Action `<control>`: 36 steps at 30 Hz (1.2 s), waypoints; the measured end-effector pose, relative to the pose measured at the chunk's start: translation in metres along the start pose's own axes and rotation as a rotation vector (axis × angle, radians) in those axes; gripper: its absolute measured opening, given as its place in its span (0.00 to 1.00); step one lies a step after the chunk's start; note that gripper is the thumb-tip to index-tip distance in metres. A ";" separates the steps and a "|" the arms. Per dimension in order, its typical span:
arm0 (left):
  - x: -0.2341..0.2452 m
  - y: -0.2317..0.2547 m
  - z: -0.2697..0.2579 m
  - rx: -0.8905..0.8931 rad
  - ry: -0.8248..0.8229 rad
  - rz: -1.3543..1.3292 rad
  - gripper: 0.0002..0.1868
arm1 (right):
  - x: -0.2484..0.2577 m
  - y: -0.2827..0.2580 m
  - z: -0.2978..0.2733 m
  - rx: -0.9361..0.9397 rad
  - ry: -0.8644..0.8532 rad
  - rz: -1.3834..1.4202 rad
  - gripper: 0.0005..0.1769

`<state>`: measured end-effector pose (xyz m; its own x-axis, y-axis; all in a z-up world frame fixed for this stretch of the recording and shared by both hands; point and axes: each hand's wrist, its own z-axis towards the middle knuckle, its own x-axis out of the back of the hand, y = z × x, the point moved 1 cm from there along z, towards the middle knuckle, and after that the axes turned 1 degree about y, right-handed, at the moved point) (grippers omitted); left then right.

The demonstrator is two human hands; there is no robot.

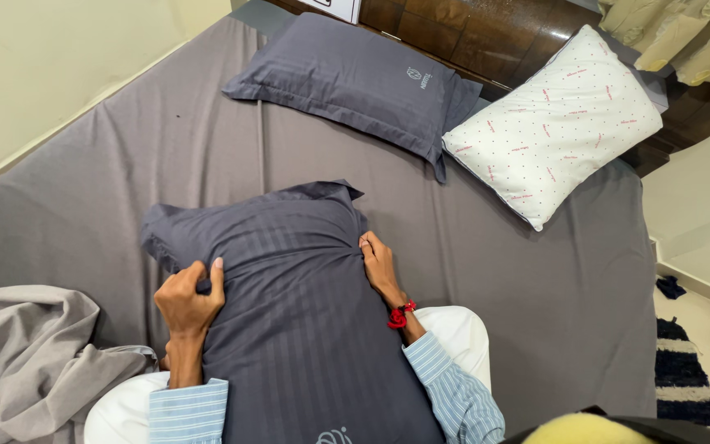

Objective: The person folds pillowcases and arranges pillows on a bed by hand.

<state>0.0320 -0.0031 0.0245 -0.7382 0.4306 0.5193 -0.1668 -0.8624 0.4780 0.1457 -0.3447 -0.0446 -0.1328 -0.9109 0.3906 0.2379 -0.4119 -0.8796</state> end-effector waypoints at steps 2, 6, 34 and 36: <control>-0.002 -0.007 -0.008 -0.038 0.005 0.045 0.24 | 0.000 -0.006 -0.004 0.095 0.077 0.059 0.11; -0.012 -0.024 -0.010 0.103 -0.057 0.160 0.17 | 0.007 -0.017 -0.009 -0.078 0.042 0.051 0.11; -0.022 -0.057 -0.016 0.569 0.155 -0.191 0.15 | 0.003 0.001 -0.003 0.074 0.024 -0.074 0.10; -0.037 -0.087 -0.026 0.668 0.208 -0.139 0.26 | 0.002 0.001 -0.003 0.054 0.046 -0.062 0.11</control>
<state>0.0572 0.0487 -0.0543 -0.8596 0.4078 0.3078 0.1185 -0.4269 0.8965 0.1433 -0.3471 -0.0458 -0.1929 -0.8822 0.4295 0.2793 -0.4689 -0.8379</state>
